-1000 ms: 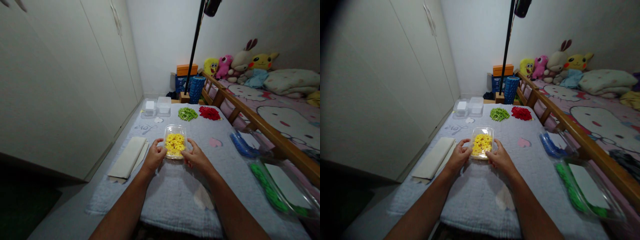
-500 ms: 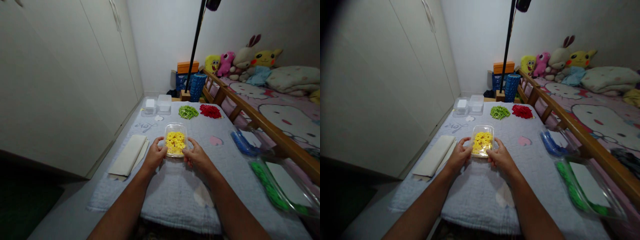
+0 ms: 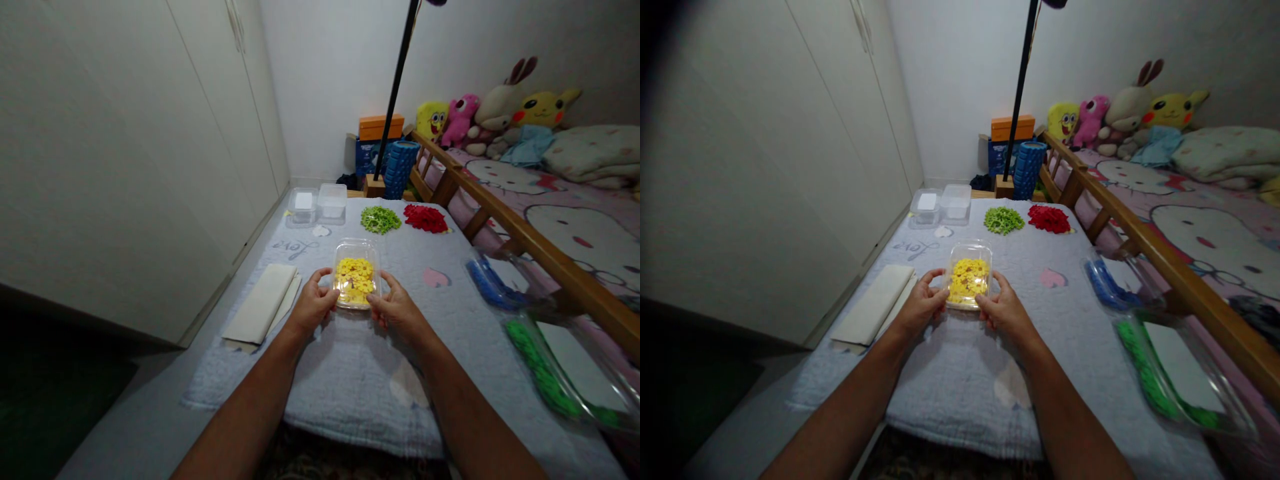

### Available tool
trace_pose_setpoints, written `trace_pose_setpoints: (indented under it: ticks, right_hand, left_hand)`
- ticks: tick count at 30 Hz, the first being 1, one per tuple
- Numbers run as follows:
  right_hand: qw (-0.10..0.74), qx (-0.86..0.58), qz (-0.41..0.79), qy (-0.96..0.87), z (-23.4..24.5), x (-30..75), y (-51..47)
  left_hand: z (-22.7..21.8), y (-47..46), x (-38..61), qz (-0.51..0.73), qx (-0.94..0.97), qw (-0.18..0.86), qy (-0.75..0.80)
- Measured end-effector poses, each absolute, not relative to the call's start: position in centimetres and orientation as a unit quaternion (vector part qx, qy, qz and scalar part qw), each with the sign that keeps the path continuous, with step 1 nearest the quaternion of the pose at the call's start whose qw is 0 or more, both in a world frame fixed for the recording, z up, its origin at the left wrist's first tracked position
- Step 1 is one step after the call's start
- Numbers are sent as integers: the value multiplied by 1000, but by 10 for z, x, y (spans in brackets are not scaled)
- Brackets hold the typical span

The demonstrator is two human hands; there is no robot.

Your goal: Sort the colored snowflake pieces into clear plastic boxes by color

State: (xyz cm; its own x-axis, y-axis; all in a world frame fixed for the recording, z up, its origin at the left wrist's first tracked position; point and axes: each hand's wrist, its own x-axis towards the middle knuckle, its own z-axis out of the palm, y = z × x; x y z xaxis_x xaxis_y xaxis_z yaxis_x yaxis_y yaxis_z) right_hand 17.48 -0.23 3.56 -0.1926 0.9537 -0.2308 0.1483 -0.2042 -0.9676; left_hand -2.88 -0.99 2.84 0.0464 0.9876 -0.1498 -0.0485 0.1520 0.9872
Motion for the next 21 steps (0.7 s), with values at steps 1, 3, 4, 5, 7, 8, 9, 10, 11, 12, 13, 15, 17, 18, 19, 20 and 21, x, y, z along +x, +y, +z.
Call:
trace_pose_setpoints:
  ticks: [1, 3, 4, 5, 7, 8, 9, 10, 11, 12, 13, 15, 17, 18, 19, 20, 21]
  right_hand:
    - [352, -533, 563, -524, 35, 174, -2]
    - [351, -536, 558, -527, 34, 174, -2]
    - [352, -532, 561, -527, 33, 174, -3]
    - [354, -528, 565, -526, 33, 175, -3]
    - [358, -521, 572, -523, 34, 175, -3]
    - [360, -519, 573, -522, 34, 176, -3]
    - [361, -518, 575, -521, 35, 176, -3]
    - [362, -516, 577, -519, 35, 176, -3]
    - [362, -515, 579, -518, 35, 176, -3]
    - [362, -515, 580, -517, 36, 176, -3]
    - [362, -515, 581, -516, 36, 176, -3]
    - [362, -515, 583, -513, 36, 177, -4]
    - [362, -510, 589, -512, 37, 177, -4]
    - [362, -506, 593, -511, 37, 177, -4]
    - [362, -502, 597, -510, 38, 177, -4]
    - [362, -499, 601, -509, 38, 178, -4]
    - [362, -497, 603, -508, 38, 178, -4]
  left_hand:
    - [28, -10, -29, 464, 460, 559, 511]
    - [28, -10, -29, 464, 462, 558, 509]
    - [27, -11, -29, 465, 461, 559, 508]
    - [27, -11, -29, 467, 461, 559, 507]
    - [27, -10, -29, 468, 461, 561, 504]
    - [26, -10, -29, 468, 461, 562, 502]
    - [25, -10, -29, 467, 461, 565, 501]
    - [25, -9, -29, 466, 459, 568, 500]
    - [24, -9, -29, 465, 456, 572, 499]
    - [23, -8, -30, 463, 453, 575, 500]
    - [22, -8, -30, 463, 450, 577, 500]
    - [19, -8, -30, 464, 446, 582, 497]
    - [18, -7, -30, 466, 445, 584, 493]
    - [17, -7, -30, 468, 446, 585, 490]
    - [17, -8, -30, 469, 447, 584, 489]
    - [18, -8, -30, 469, 448, 584, 489]
    - [18, -8, -30, 469, 449, 583, 489]
